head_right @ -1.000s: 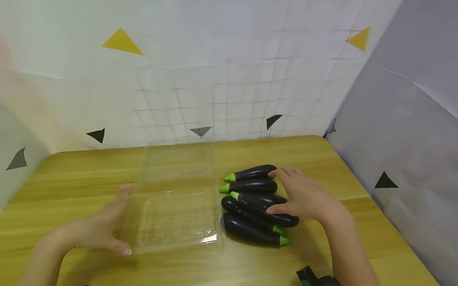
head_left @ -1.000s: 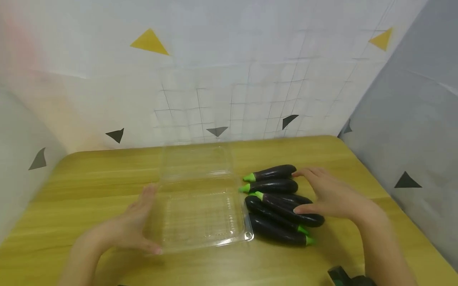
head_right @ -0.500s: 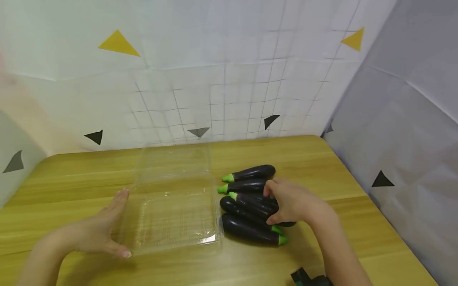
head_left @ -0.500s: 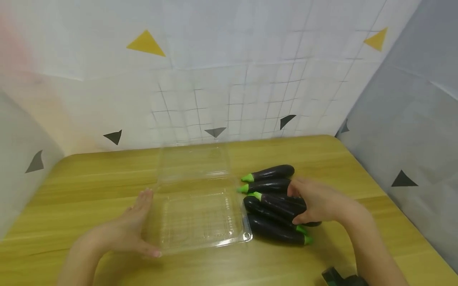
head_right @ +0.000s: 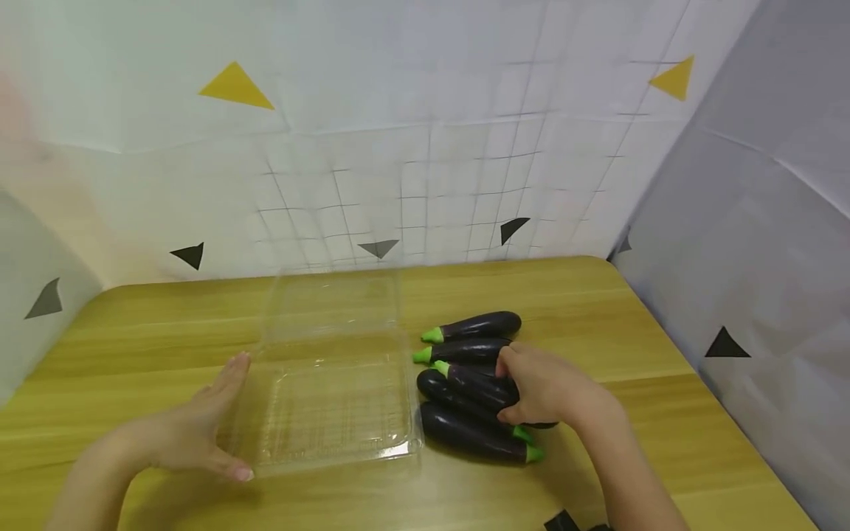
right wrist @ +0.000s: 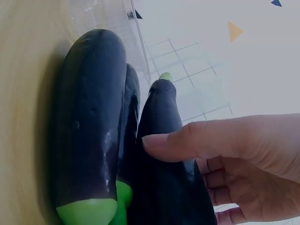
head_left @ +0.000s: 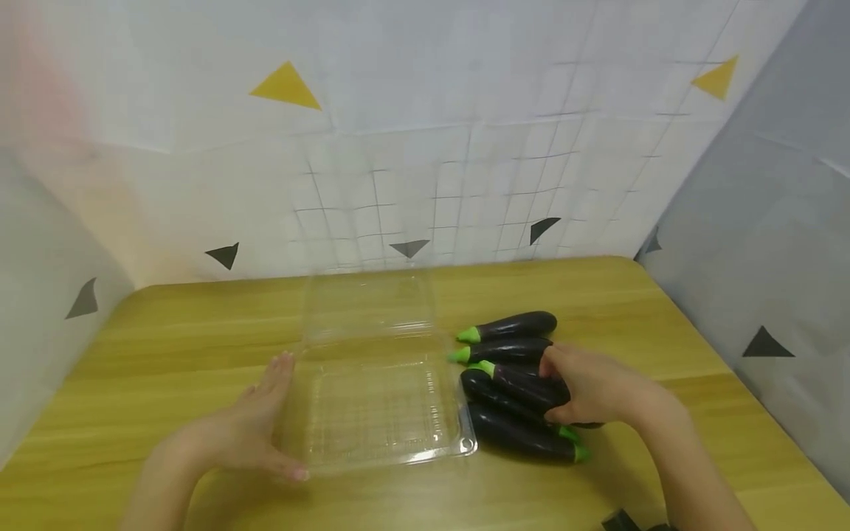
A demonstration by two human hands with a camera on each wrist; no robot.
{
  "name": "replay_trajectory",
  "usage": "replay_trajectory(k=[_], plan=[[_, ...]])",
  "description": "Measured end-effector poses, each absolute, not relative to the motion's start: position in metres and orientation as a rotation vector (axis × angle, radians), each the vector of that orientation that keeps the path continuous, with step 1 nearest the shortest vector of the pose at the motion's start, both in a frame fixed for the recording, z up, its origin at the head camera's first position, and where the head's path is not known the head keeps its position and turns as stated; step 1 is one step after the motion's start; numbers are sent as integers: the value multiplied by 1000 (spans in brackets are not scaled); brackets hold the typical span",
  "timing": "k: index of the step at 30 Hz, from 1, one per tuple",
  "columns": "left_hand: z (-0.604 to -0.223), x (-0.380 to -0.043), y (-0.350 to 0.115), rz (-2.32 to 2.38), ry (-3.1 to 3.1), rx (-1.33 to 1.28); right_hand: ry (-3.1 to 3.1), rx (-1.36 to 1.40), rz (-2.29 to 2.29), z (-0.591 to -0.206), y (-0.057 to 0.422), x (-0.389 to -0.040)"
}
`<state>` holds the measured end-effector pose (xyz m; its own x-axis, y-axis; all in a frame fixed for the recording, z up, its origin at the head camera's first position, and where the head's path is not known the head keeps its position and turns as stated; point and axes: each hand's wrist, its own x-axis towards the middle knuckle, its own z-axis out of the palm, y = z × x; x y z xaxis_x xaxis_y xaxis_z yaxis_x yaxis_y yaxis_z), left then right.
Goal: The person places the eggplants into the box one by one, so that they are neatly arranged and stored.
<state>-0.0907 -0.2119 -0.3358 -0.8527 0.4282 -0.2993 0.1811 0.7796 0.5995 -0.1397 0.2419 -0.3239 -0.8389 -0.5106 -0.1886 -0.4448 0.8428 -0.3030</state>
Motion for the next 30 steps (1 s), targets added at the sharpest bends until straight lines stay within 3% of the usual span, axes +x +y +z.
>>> replay_trajectory(k=[30], plan=[[-332,-88,-209,779,2539,445,3005,-1061,-460,-313,206,-130]])
